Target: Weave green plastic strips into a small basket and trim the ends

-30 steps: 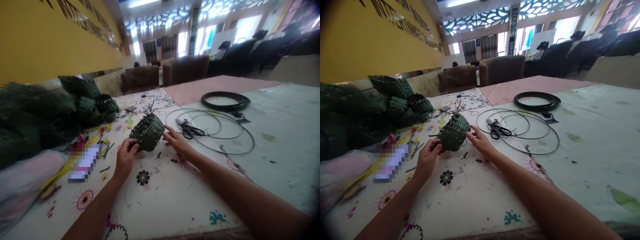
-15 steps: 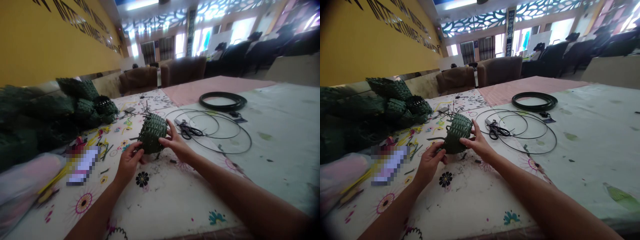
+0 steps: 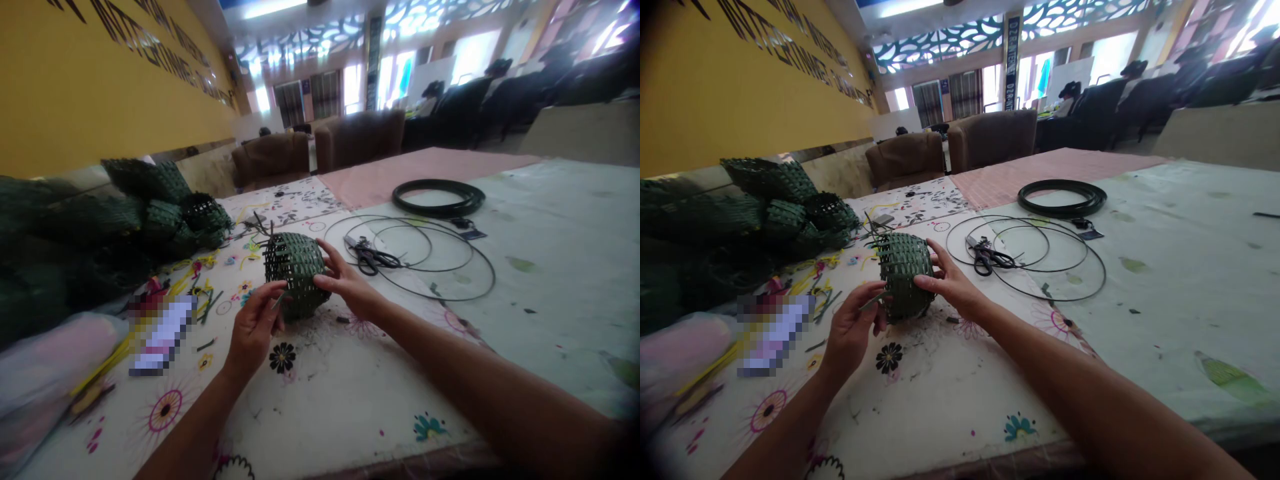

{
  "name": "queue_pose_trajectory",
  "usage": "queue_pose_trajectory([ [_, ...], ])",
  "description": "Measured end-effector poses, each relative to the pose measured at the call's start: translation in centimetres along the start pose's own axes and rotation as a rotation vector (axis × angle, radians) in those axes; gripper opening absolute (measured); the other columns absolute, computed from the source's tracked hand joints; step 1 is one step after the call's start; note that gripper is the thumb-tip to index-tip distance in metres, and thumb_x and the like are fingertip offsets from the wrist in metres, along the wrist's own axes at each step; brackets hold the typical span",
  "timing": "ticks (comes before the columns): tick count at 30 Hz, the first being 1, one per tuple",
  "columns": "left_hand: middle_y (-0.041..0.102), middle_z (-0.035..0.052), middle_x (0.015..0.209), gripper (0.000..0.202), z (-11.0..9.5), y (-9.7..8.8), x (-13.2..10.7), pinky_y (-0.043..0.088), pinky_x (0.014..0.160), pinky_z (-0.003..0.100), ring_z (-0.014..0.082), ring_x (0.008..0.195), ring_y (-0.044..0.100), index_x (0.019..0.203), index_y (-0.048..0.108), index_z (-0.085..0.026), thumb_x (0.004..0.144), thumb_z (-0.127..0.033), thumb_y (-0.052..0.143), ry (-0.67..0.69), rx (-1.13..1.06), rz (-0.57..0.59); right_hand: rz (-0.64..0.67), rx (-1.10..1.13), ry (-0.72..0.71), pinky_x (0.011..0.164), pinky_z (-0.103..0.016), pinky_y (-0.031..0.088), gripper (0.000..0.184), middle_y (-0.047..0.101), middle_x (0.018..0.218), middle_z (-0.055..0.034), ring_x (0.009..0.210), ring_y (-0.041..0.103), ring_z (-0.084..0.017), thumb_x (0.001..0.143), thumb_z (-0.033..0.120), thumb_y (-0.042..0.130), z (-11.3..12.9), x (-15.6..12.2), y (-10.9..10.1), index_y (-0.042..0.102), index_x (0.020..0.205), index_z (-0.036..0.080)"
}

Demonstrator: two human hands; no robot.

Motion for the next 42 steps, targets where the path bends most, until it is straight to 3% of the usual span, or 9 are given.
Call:
queue_pose_trajectory([
  [4, 0.058, -0.0007, 0.088, 0.024, -0.5, 0.1, 0.2, 0.043, 0.051, 0.018, 0.0054, 0.058, 0.055, 0.113, 0.068, -0.030, 0.098, -0.022, 0.050, 0.092, -0.086, 0.074, 0.031, -0.043, -0.004, 0.104, -0.051, 0.044, 0.099, 0.045, 0.145, -0.0123, 0.110, 0.059, -0.025, 0.071, 0.042, 0.082, 0.2, -0.2, 0.4, 0.028, 0.153, 0.032],
  [6, 0.057, 0.0016, 0.097, 0.023, -0.8, 0.0, 0.3, 0.045, 0.053, 0.020, 0.0056, 0.060, 0.058, 0.109, 0.069, -0.027, 0.099, -0.023, 0.049, 0.148, -0.099, 0.124, 0.031, -0.044, 0.004, 0.105, -0.051, 0.043, 0.100, 0.044, 0.146, -0.0124, 0.112, 0.058, -0.026, 0.070, 0.042, 0.083, 0.3, -0.3, 0.5, 0.028, 0.153, 0.032],
  [12, 0.056, 0.0035, 0.103, 0.015, -1.5, 0.1, 0.5, 0.053, 0.063, 0.024, 0.0087, 0.066, 0.065, 0.102, 0.068, -0.022, 0.095, -0.026, 0.056, 0.190, -0.125, 0.196, 0.032, -0.009, 0.064, 0.111, -0.051, 0.037, 0.102, 0.058, 0.125, -0.0104, 0.118, 0.056, -0.027, 0.072, 0.044, 0.082, 0.2, -0.4, 0.8, 0.026, 0.155, 0.028],
  [18, 0.058, 0.0014, 0.092, 0.005, -1.8, 0.1, 0.3, 0.057, 0.066, 0.022, 0.0095, 0.068, 0.068, 0.086, 0.066, -0.018, 0.089, -0.022, 0.065, 0.099, -0.101, 0.139, 0.049, -0.044, 0.064, 0.110, -0.050, 0.037, 0.101, 0.057, 0.124, -0.0104, 0.118, 0.055, -0.027, 0.070, 0.046, 0.082, 0.0, -0.3, 0.9, 0.029, 0.154, 0.027],
  [23, 0.062, 0.0008, 0.084, 0.016, -1.9, 0.1, 0.5, 0.055, 0.060, 0.019, 0.0103, 0.064, 0.068, 0.074, 0.061, -0.015, 0.084, -0.025, 0.070, -0.025, -0.039, 0.050, 0.031, -0.051, 0.041, 0.108, -0.053, 0.039, 0.097, 0.060, 0.122, -0.0103, 0.115, 0.057, -0.028, 0.070, 0.045, 0.083, -0.1, -0.2, 0.9, 0.033, 0.151, 0.028],
  [34, 0.067, 0.0028, 0.080, 0.019, -1.4, -0.4, 0.9, 0.055, 0.060, 0.022, 0.0113, 0.062, 0.067, 0.071, 0.059, -0.015, 0.083, -0.028, 0.067, -0.134, 0.041, 0.020, 0.007, -0.022, 0.011, 0.103, -0.051, 0.046, 0.088, 0.060, 0.124, -0.0110, 0.112, 0.060, -0.027, 0.070, 0.040, 0.084, 0.1, -0.3, 1.1, 0.040, 0.146, 0.028],
  [42, 0.065, 0.0009, 0.084, 0.017, -0.3, 0.0, 1.3, 0.055, 0.061, 0.023, 0.0098, 0.061, 0.066, 0.069, 0.057, -0.014, 0.080, -0.023, 0.067, -0.196, -0.064, 0.039, -0.007, -0.007, 0.007, 0.102, -0.050, 0.046, 0.089, 0.062, 0.120, -0.0101, 0.110, 0.060, -0.026, 0.068, 0.038, 0.084, 0.2, -0.3, 1.2, 0.041, 0.145, 0.026],
])
Point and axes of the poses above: each hand's wrist, its own x-axis towards the middle knuckle, its own y-axis out of the palm, z = x × y, the point moved 5 cm from there along x, towards the middle knuckle
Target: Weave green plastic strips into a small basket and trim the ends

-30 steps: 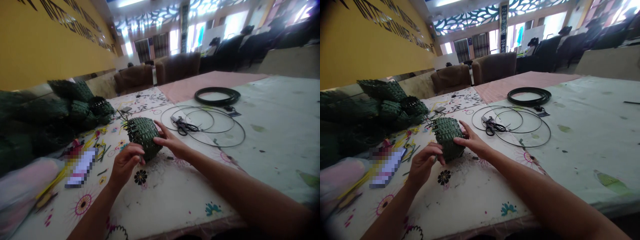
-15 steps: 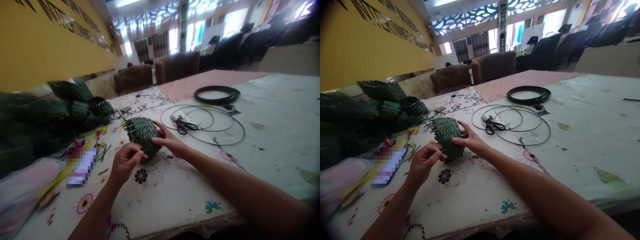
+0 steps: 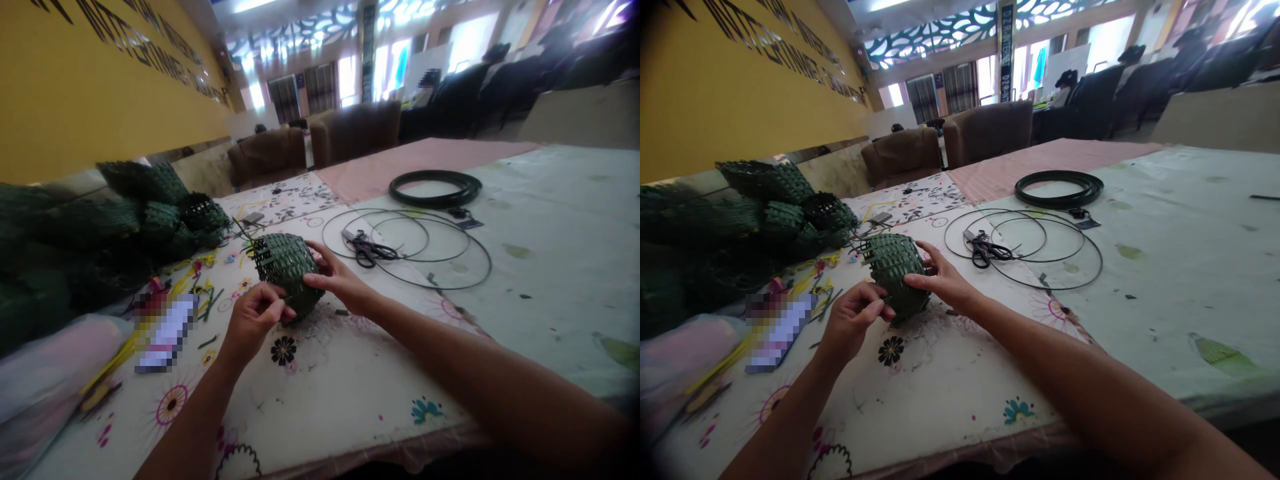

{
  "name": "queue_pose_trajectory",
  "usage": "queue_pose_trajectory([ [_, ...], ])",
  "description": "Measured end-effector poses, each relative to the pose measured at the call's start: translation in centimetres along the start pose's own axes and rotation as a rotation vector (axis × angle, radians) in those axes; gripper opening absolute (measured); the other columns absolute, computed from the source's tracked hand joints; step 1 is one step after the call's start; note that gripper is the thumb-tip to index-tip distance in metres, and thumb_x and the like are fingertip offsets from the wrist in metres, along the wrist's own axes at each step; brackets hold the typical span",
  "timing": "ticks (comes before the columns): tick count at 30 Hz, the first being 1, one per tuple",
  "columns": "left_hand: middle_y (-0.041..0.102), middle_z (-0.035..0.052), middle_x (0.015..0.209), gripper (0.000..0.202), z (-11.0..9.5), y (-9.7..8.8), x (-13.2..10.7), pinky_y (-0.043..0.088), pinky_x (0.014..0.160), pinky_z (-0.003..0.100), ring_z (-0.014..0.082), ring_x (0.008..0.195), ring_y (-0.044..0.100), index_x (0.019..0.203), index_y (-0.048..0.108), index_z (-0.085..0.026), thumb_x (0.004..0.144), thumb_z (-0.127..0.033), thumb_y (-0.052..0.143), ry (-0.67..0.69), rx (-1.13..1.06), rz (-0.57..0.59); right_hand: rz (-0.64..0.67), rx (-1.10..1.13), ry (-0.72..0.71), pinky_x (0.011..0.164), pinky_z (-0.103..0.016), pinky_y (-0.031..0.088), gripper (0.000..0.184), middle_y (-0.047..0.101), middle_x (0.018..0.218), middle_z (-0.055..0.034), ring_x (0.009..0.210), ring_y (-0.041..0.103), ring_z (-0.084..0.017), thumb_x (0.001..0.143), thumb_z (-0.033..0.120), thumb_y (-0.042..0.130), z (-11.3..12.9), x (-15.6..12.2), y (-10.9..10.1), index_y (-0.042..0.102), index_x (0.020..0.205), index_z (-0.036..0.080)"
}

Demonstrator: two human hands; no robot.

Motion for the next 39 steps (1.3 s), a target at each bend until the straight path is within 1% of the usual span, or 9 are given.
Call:
queue_pose_trajectory([
  [6, 0.066, 0.0018, 0.091, 0.020, 0.6, 0.0, 0.0, 0.055, 0.061, 0.022, 0.0088, 0.062, 0.065, 0.070, 0.056, -0.014, 0.076, -0.024, 0.071, -0.050, -0.078, -0.034, -0.020, -0.014, 0.012, 0.104, -0.052, 0.045, 0.085, 0.060, 0.123, -0.0108, 0.111, 0.059, -0.026, 0.070, 0.041, 0.083, 0.0, 0.0, 0.0, 0.043, 0.143, 0.027],
  [11, 0.065, 0.0002, 0.072, 0.021, 0.3, 0.2, 0.0, 0.053, 0.056, 0.022, 0.0099, 0.057, 0.063, 0.069, 0.055, -0.015, 0.075, -0.027, 0.071, -0.069, -0.062, -0.070, -0.018, -0.002, 0.000, 0.102, -0.052, 0.046, 0.081, 0.061, 0.124, -0.0113, 0.109, 0.060, -0.027, 0.070, 0.039, 0.082, -0.1, -0.1, 0.0, 0.044, 0.141, 0.026],
  [13, 0.064, 0.0000, 0.069, 0.021, 0.3, 0.3, 0.0, 0.053, 0.056, 0.022, 0.0103, 0.056, 0.062, 0.069, 0.055, -0.015, 0.075, -0.027, 0.071, -0.069, -0.055, -0.069, -0.020, -0.005, -0.001, 0.102, -0.052, 0.047, 0.080, 0.061, 0.124, -0.0110, 0.110, 0.060, -0.027, 0.070, 0.040, 0.082, -0.1, -0.1, 0.0, 0.045, 0.140, 0.027],
  [15, 0.065, 0.0005, 0.071, 0.021, 0.4, 0.3, 0.1, 0.053, 0.055, 0.022, 0.0099, 0.057, 0.062, 0.069, 0.055, -0.015, 0.075, -0.027, 0.071, -0.074, -0.067, -0.065, -0.025, -0.016, 0.001, 0.102, -0.052, 0.047, 0.080, 0.060, 0.124, -0.0110, 0.111, 0.060, -0.027, 0.071, 0.040, 0.082, -0.1, -0.1, -0.1, 0.045, 0.140, 0.027],
  [20, 0.065, 0.0009, 0.088, 0.023, 1.0, 0.2, 0.2, 0.052, 0.054, 0.020, 0.0074, 0.058, 0.063, 0.070, 0.055, -0.014, 0.074, -0.026, 0.073, -0.107, -0.156, -0.076, -0.040, -0.026, 0.004, 0.102, -0.052, 0.046, 0.082, 0.060, 0.124, -0.0119, 0.111, 0.060, -0.027, 0.070, 0.042, 0.083, -0.2, 0.0, -0.2, 0.045, 0.140, 0.026],
  [23, 0.064, 0.0005, 0.089, 0.024, 0.9, 0.3, 0.1, 0.052, 0.053, 0.020, 0.0073, 0.058, 0.063, 0.069, 0.055, -0.013, 0.073, -0.026, 0.074, -0.123, -0.170, -0.093, -0.037, -0.011, 0.000, 0.102, -0.052, 0.047, 0.080, 0.061, 0.123, -0.0113, 0.112, 0.060, -0.028, 0.070, 0.042, 0.083, -0.1, -0.1, -0.1, 0.045, 0.140, 0.026],
  [27, 0.065, 0.0007, 0.084, 0.026, 0.0, 0.5, 0.0, 0.054, 0.053, 0.021, 0.0090, 0.058, 0.064, 0.068, 0.055, -0.013, 0.073, -0.029, 0.075, -0.117, -0.104, -0.096, -0.044, -0.003, -0.006, 0.101, -0.051, 0.048, 0.080, 0.062, 0.120, -0.0099, 0.111, 0.060, -0.028, 0.069, 0.043, 0.083, 0.0, -0.1, 0.0, 0.047, 0.138, 0.026],
  [32, 0.066, 0.0010, 0.073, 0.028, -0.6, 0.4, -0.1, 0.056, 0.056, 0.024, 0.0125, 0.059, 0.067, 0.070, 0.058, -0.013, 0.074, -0.034, 0.076, -0.120, -0.021, -0.032, -0.027, 0.025, -0.013, 0.101, -0.050, 0.048, 0.081, 0.061, 0.123, -0.0099, 0.113, 0.059, -0.028, 0.067, 0.041, 0.085, -0.1, -0.1, 0.2, 0.047, 0.138, 0.027],
  [39, 0.069, 0.0022, 0.060, 0.023, -1.1, -0.3, -0.1, 0.054, 0.058, 0.023, 0.0132, 0.055, 0.066, 0.072, 0.060, -0.015, 0.079, -0.032, 0.072, -0.104, 0.150, 0.031, 0.013, 0.037, -0.018, 0.104, -0.050, 0.045, 0.082, 0.060, 0.127, -0.0097, 0.117, 0.057, -0.027, 0.069, 0.038, 0.084, -0.3, -0.2, 0.3, 0.044, 0.140, 0.027],
])
Point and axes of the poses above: each hand's wrist, its own x-axis towards the middle knuckle, its own y-axis out of the palm, z = x × y, the point moved 5 cm from there along x, towards the middle knuckle
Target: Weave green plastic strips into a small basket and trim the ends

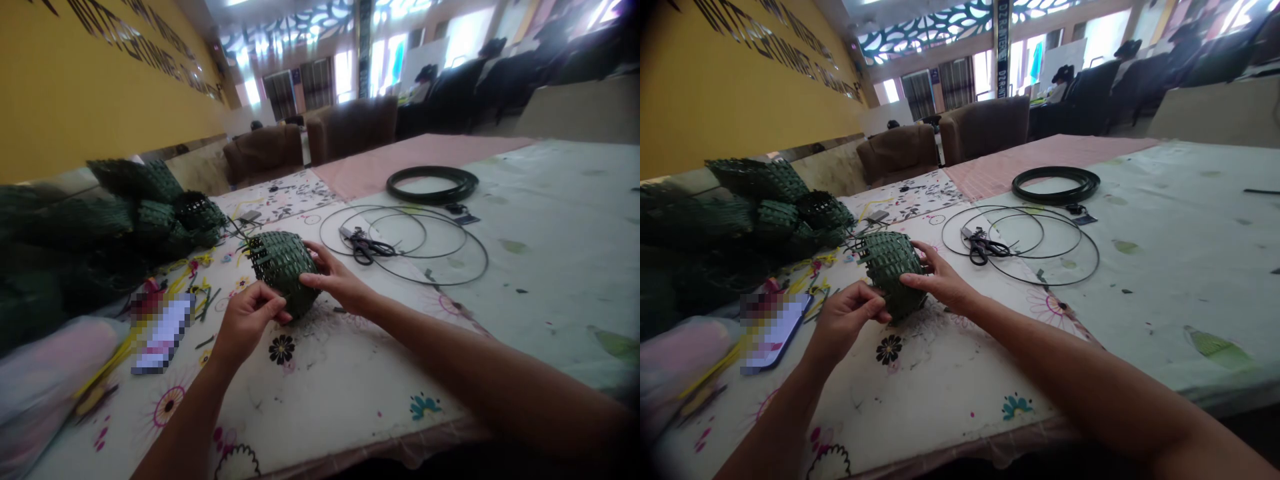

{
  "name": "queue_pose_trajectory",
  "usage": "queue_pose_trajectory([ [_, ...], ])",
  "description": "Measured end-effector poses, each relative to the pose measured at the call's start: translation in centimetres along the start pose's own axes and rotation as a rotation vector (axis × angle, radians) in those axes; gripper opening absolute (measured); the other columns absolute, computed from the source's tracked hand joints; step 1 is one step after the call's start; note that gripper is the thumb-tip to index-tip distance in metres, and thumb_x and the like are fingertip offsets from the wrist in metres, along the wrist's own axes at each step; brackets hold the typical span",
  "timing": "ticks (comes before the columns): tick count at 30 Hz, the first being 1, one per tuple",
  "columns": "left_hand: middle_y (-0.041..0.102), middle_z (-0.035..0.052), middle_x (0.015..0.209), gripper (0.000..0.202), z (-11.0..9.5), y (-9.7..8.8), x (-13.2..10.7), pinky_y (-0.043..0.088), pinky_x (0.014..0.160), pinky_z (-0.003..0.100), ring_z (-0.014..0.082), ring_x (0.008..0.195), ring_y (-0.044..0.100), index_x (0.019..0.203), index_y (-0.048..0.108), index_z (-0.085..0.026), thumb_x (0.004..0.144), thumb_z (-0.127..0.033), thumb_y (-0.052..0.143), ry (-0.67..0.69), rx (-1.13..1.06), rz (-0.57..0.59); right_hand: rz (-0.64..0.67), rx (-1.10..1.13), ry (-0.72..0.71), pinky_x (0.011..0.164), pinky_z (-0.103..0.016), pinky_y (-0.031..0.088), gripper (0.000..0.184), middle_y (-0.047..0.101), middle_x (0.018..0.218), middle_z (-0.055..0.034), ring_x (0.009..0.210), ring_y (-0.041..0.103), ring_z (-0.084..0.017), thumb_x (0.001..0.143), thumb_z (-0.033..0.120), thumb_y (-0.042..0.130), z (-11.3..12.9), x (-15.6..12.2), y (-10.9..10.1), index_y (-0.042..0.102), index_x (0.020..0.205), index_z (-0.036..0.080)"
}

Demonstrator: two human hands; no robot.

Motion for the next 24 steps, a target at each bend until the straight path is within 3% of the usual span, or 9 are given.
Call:
queue_pose_trajectory([
  [10, 0.069, 0.0014, 0.062, 0.021, -1.00, -0.28, 0.09, 0.050, 0.060, 0.022, 0.0122, 0.058, 0.064, 0.068, 0.063, -0.016, 0.081, -0.030, 0.071, 0.100, 0.177, 0.043, 0.005, -0.029, -0.016, 0.104, -0.051, 0.045, 0.079, 0.061, 0.124, -0.0089, 0.116, 0.057, -0.028, 0.070, 0.039, 0.083, 0.22, -0.01, 0.12, 0.046, 0.138, 0.028],
  [17, 0.070, 0.0005, 0.063, 0.020, -0.56, -0.36, 0.34, 0.051, 0.062, 0.022, 0.0118, 0.060, 0.065, 0.069, 0.063, -0.016, 0.081, -0.030, 0.070, 0.075, 0.109, 0.055, 0.017, -0.054, -0.033, 0.101, -0.049, 0.048, 0.080, 0.061, 0.122, -0.0097, 0.115, 0.058, -0.027, 0.071, 0.040, 0.082, -0.07, 0.17, 0.01, 0.043, 0.140, 0.026],
  [24, 0.070, 0.0008, 0.066, 0.018, -0.62, -0.16, 0.24, 0.052, 0.062, 0.022, 0.0121, 0.062, 0.066, 0.070, 0.062, -0.016, 0.082, -0.028, 0.069, 0.115, 0.096, 0.063, 0.032, -0.145, -0.037, 0.109, -0.054, 0.042, 0.084, 0.056, 0.137, -0.0128, 0.127, 0.053, -0.031, 0.074, 0.044, 0.080, -0.11, -0.01, -0.35, 0.040, 0.145, 0.027],
])
Point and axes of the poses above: each hand's wrist, its own x-axis towards the middle knuckle, its own y-axis out of the palm, z = x × y, the point moved 5 cm from there along x, towards the middle knuckle
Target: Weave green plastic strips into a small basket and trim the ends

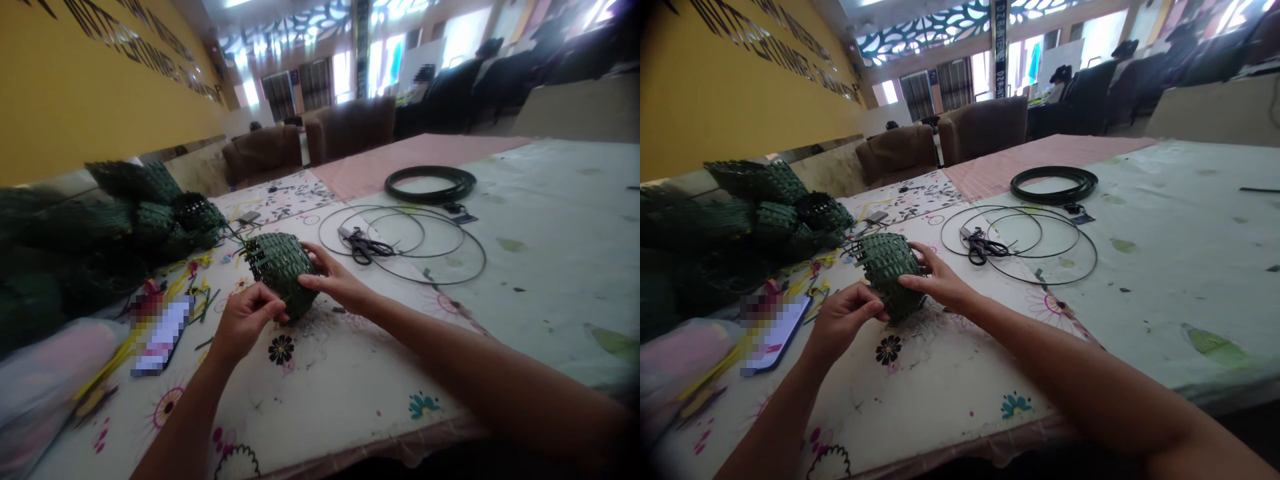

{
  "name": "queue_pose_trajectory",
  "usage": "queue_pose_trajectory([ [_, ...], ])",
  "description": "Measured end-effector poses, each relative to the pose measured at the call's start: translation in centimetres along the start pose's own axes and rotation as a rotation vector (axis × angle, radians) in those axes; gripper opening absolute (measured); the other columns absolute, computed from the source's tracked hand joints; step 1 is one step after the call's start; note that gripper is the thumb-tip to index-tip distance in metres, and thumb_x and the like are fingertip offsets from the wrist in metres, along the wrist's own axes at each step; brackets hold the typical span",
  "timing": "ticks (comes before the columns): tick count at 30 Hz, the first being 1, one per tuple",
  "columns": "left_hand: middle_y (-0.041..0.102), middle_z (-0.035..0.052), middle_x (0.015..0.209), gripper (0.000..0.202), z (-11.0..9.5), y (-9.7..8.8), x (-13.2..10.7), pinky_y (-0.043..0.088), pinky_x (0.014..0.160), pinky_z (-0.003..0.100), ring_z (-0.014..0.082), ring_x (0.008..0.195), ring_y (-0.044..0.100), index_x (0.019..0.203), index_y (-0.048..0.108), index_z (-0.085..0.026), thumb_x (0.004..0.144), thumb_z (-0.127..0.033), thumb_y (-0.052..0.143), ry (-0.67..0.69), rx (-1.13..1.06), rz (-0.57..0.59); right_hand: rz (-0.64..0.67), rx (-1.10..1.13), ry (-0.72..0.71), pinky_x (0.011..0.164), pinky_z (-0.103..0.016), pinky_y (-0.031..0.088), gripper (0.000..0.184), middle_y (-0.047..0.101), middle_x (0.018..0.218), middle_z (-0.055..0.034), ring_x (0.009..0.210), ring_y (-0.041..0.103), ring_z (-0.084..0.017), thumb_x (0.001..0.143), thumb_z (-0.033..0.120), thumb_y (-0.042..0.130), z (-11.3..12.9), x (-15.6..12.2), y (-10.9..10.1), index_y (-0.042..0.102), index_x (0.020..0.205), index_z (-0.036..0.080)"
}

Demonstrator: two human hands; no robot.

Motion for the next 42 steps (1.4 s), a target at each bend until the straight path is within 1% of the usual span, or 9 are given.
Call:
queue_pose_trajectory([
  [4, 0.070, 0.0007, 0.065, 0.018, 0.0, -0.1, -0.1, 0.051, 0.062, 0.022, 0.0116, 0.062, 0.065, 0.071, 0.062, -0.016, 0.083, -0.028, 0.069, 0.006, 0.042, -0.004, 0.052, -0.088, -0.080, 0.119, -0.052, 0.030, 0.087, 0.041, 0.155, -0.0105, 0.145, 0.035, -0.031, 0.074, 0.044, 0.079, 0.2, -0.1, 0.1, 0.038, 0.149, 0.027],
  [6, 0.069, 0.0005, 0.064, 0.018, 0.0, -0.1, -0.1, 0.050, 0.062, 0.022, 0.0115, 0.061, 0.065, 0.071, 0.062, -0.016, 0.083, -0.028, 0.068, 0.009, 0.059, -0.023, 0.064, -0.130, -0.118, 0.119, -0.053, 0.029, 0.089, 0.036, 0.159, -0.0102, 0.146, 0.032, -0.032, 0.074, 0.044, 0.079, 0.3, -0.1, 0.3, 0.037, 0.150, 0.027],
  [11, 0.068, 0.0001, 0.065, 0.020, 0.0, -0.1, -0.2, 0.050, 0.061, 0.021, 0.0108, 0.061, 0.063, 0.071, 0.060, -0.016, 0.083, -0.028, 0.068, 0.034, 0.051, -0.066, 0.069, -0.299, -0.178, 0.117, -0.053, 0.032, 0.099, 0.037, 0.157, -0.0154, 0.144, 0.035, -0.034, 0.072, 0.043, 0.078, 0.9, -0.3, 0.6, 0.029, 0.154, 0.018],
  [17, 0.066, 0.0003, 0.067, 0.024, 0.4, 0.1, -0.3, 0.045, 0.051, 0.020, 0.0087, 0.053, 0.056, 0.071, 0.057, -0.016, 0.084, -0.034, 0.067, 0.021, 0.023, -0.042, 0.059, -0.390, -0.204, 0.115, -0.052, 0.034, 0.096, 0.040, 0.154, -0.0165, 0.140, 0.040, -0.034, 0.074, 0.042, 0.074, 1.6, -0.5, 0.9, 0.027, 0.154, 0.015],
  [22, 0.067, 0.0004, 0.064, 0.025, 0.0, 0.4, -0.2, 0.042, 0.052, 0.019, 0.0077, 0.053, 0.052, 0.071, 0.056, -0.016, 0.088, -0.033, 0.063, 0.044, 0.026, 0.038, 0.053, -0.441, -0.208, 0.114, -0.050, 0.036, 0.090, 0.046, 0.149, -0.0153, 0.135, 0.045, -0.032, 0.073, 0.036, 0.071, 2.0, -0.7, 1.3, 0.031, 0.151, 0.015],
  [26, 0.064, -0.0011, 0.063, 0.023, -0.4, 0.3, -0.1, 0.041, 0.054, 0.019, 0.0073, 0.055, 0.052, 0.070, 0.055, -0.016, 0.088, -0.030, 0.063, 0.073, 0.058, 0.002, 0.010, -0.486, -0.235, 0.115, -0.049, 0.034, 0.089, 0.045, 0.150, -0.0161, 0.138, 0.043, -0.032, 0.072, 0.033, 0.071, 2.3, -0.8, 1.5, 0.032, 0.150, 0.015],
  [33, 0.069, 0.0022, 0.072, 0.024, 0.4, 0.4, -0.3, 0.051, 0.067, 0.025, 0.0124, 0.068, 0.064, 0.073, 0.052, -0.016, 0.088, -0.032, 0.063, -0.016, -0.088, 0.023, -0.028, -0.533, -0.248, 0.110, -0.046, 0.040, 0.087, 0.051, 0.145, -0.0171, 0.132, 0.050, -0.032, 0.071, 0.031, 0.070, 2.6, -1.0, 1.7, 0.036, 0.148, 0.012],
  [39, 0.068, 0.0013, 0.068, 0.023, 0.6, 0.6, -0.1, 0.048, 0.063, 0.025, 0.0118, 0.062, 0.060, 0.072, 0.051, -0.017, 0.088, -0.030, 0.062, -0.014, -0.133, 0.051, -0.044, -0.517, -0.231, 0.102, -0.042, 0.047, 0.086, 0.057, 0.139, -0.0142, 0.121, 0.057, -0.029, 0.069, 0.028, 0.071, 2.1, -1.0, 1.4, 0.038, 0.148, 0.016],
  [42, 0.067, 0.0007, 0.067, 0.023, 0.5, 0.7, 0.0, 0.048, 0.062, 0.025, 0.0117, 0.061, 0.059, 0.071, 0.050, -0.018, 0.088, -0.029, 0.062, -0.004, -0.106, 0.049, -0.054, -0.537, -0.227, 0.102, -0.042, 0.046, 0.086, 0.058, 0.138, -0.0144, 0.122, 0.057, -0.030, 0.069, 0.029, 0.071, 2.1, -1.0, 1.4, 0.039, 0.148, 0.015],
])
Point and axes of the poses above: each hand's wrist, its own x-axis towards the middle knuckle, its own y-axis out of the palm, z = x × y, the point moved 5 cm from there along x, towards the middle knuckle
